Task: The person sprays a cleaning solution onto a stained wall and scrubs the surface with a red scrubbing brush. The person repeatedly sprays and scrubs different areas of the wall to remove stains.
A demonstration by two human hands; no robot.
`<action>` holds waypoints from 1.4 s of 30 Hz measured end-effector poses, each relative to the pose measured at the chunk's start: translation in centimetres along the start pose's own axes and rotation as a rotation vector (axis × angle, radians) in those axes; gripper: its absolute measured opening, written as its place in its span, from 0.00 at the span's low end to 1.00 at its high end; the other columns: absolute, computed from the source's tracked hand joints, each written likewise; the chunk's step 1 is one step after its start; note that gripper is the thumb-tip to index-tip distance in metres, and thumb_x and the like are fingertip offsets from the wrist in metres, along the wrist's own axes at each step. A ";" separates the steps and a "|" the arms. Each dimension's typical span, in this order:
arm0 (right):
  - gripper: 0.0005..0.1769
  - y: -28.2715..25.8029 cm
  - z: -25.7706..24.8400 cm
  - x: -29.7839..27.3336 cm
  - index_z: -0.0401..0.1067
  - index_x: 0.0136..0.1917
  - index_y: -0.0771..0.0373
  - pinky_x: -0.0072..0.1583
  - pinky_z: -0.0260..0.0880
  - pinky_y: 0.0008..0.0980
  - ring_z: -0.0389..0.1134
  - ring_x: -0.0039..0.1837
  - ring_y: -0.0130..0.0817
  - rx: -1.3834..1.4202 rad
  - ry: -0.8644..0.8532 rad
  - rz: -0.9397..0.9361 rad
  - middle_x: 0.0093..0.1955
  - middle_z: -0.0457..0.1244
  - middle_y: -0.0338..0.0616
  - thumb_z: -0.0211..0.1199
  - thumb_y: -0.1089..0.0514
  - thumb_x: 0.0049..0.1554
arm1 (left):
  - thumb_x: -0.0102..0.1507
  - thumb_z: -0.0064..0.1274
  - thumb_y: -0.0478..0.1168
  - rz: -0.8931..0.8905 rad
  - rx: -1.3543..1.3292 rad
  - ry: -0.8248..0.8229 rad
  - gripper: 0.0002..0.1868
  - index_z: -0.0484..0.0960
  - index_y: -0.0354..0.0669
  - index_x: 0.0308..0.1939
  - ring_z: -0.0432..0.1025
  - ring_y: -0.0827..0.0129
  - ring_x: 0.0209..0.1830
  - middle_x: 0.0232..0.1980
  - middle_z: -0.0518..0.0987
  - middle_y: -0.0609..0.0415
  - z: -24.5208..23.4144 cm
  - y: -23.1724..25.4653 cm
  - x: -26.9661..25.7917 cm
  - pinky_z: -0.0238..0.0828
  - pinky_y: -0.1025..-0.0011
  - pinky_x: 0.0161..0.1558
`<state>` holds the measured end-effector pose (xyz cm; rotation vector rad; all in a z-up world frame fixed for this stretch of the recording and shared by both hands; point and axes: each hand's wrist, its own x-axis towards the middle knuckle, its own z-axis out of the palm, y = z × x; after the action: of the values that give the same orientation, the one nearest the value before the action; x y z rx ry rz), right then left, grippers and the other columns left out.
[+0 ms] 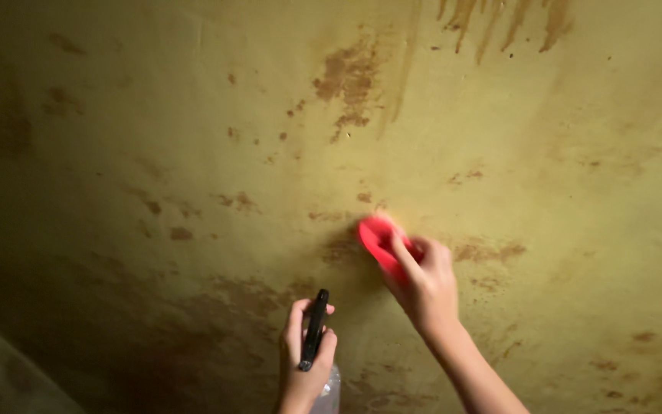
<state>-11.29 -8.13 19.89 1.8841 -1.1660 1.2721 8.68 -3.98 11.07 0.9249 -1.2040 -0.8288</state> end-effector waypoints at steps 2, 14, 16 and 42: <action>0.32 0.6 -1.8 -0.4 0.76 0.63 0.56 0.50 0.70 0.37 0.65 0.50 0.43 -0.008 -0.037 0.005 0.53 0.65 0.53 0.76 0.64 0.44 | 0.55 0.50 0.26 0.045 -0.046 -0.002 0.16 0.74 0.39 0.47 0.69 0.77 0.26 0.42 0.82 0.56 -0.3 0.4 0.3 0.68 0.74 0.28; 0.34 -0.1 -0.4 1.8 0.75 0.64 0.58 0.51 0.71 0.39 0.66 0.52 0.45 -0.060 0.012 -0.004 0.54 0.65 0.52 0.78 0.62 0.43 | 0.55 0.51 0.27 -0.021 -0.068 -0.060 0.17 0.75 0.40 0.47 0.67 0.77 0.24 0.43 0.83 0.57 -1.6 -0.1 1.5 0.66 0.75 0.27; 0.33 -0.7 -0.4 1.3 0.75 0.63 0.57 0.51 0.71 0.39 0.65 0.52 0.45 -0.076 -0.011 -0.030 0.53 0.65 0.51 0.77 0.63 0.43 | 0.54 0.52 0.27 -0.029 -0.028 -0.065 0.18 0.75 0.40 0.48 0.69 0.78 0.24 0.43 0.83 0.57 -1.5 -0.2 1.5 0.67 0.75 0.28; 0.33 -1.8 1.5 4.3 0.74 0.65 0.58 0.51 0.71 0.39 0.65 0.54 0.48 -0.035 0.084 -0.090 0.57 0.63 0.54 0.75 0.66 0.46 | 0.55 0.52 0.28 -0.052 0.039 -0.029 0.17 0.75 0.41 0.48 0.67 0.76 0.24 0.40 0.82 0.56 -3.1 -2.2 0.7 0.64 0.72 0.27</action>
<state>-8.35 -10.04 23.27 1.8193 -1.0419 1.2613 11.74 -5.06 9.00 0.9824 -1.2292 -0.8659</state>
